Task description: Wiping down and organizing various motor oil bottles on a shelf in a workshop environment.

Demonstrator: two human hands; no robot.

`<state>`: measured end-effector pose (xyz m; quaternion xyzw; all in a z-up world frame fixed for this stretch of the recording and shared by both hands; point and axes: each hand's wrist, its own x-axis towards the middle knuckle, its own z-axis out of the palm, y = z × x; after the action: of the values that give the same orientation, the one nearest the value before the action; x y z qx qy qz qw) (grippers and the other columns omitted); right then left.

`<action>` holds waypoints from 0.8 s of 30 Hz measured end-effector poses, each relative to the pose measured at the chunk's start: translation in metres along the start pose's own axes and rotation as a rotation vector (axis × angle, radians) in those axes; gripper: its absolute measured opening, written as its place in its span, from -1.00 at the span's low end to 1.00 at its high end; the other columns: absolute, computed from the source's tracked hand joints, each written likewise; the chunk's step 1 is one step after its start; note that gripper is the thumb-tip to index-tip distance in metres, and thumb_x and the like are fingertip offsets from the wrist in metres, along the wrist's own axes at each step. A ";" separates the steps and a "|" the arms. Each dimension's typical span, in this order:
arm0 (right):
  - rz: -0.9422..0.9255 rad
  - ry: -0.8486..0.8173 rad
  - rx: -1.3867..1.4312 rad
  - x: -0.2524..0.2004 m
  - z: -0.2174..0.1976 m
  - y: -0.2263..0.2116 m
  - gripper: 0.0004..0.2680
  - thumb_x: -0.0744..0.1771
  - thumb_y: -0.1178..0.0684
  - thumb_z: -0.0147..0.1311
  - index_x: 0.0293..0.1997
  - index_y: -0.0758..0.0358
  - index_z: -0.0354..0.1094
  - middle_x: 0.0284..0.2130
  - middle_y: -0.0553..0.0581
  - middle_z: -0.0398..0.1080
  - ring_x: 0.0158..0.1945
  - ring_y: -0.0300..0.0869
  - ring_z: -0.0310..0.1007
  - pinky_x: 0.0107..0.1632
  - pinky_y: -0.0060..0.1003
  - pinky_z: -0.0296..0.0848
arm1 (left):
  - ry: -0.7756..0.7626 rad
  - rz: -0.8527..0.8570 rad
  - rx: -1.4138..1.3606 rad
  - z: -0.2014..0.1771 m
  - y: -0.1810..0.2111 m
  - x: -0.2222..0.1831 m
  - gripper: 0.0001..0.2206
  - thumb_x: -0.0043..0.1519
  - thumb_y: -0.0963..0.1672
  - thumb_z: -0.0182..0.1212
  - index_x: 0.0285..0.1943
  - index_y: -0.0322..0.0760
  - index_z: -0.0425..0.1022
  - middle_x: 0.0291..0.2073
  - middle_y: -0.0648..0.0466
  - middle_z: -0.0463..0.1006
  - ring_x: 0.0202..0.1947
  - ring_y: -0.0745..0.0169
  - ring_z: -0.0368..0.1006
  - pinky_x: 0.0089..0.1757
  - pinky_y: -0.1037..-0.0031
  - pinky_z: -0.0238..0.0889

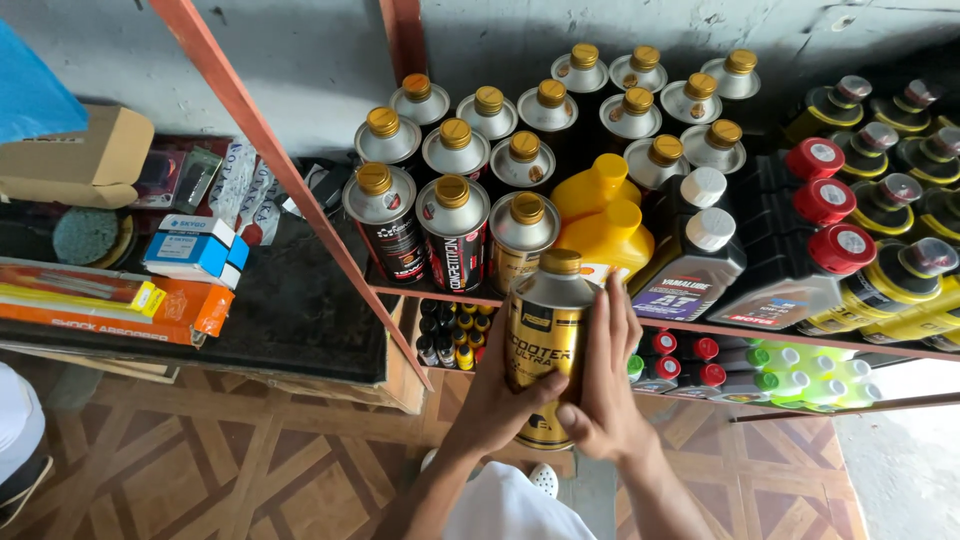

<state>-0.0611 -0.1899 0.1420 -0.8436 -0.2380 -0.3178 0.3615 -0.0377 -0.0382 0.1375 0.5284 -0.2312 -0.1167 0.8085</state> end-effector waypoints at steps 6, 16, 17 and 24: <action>-0.024 -0.234 -0.072 -0.010 0.009 -0.021 -0.41 0.37 -0.29 -0.32 0.45 0.42 0.07 0.50 0.36 -0.07 0.60 0.23 -0.21 0.55 0.36 -0.27 | 0.080 0.088 0.074 -0.031 -0.053 -0.006 -0.07 0.20 0.19 0.28 0.59 -0.28 -0.13 0.42 -0.13 0.23 0.37 -0.04 0.22 0.25 0.16 0.12; 0.031 -0.147 0.361 -0.076 0.029 0.003 -0.36 0.36 -0.26 -0.16 0.56 0.40 -0.20 0.57 0.47 -0.41 0.65 0.26 -0.49 0.60 0.27 -0.38 | 0.090 -0.085 -0.346 -0.053 -0.069 -0.011 -0.22 0.03 -0.05 0.56 0.44 -0.27 0.24 0.06 -0.05 0.57 -0.04 0.08 0.51 0.00 0.21 0.37; 0.113 -0.135 0.445 -0.053 0.024 -0.002 -0.30 0.36 -0.30 -0.17 0.55 0.42 -0.40 0.56 0.44 -0.51 0.65 0.22 -0.57 0.60 0.22 -0.41 | 0.046 -0.098 -0.308 -0.049 -0.062 -0.008 -0.21 -0.02 -0.02 0.58 0.41 -0.25 0.28 0.02 0.00 0.58 -0.06 0.12 0.51 -0.03 0.23 0.38; 0.013 -0.102 0.260 0.008 0.002 -0.001 -0.14 0.05 0.07 0.01 0.56 0.45 -0.29 0.57 0.51 -0.44 0.67 0.28 -0.54 0.64 0.22 -0.40 | -0.003 -0.127 -0.409 -0.048 -0.084 -0.016 -0.30 0.08 -0.14 0.44 0.45 -0.30 0.25 0.07 0.01 0.56 -0.04 0.21 0.48 -0.03 0.35 0.34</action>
<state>-0.0560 -0.1864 0.1474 -0.8063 -0.2897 -0.2385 0.4573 -0.0228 -0.0281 0.0416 0.3667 -0.1701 -0.2127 0.8896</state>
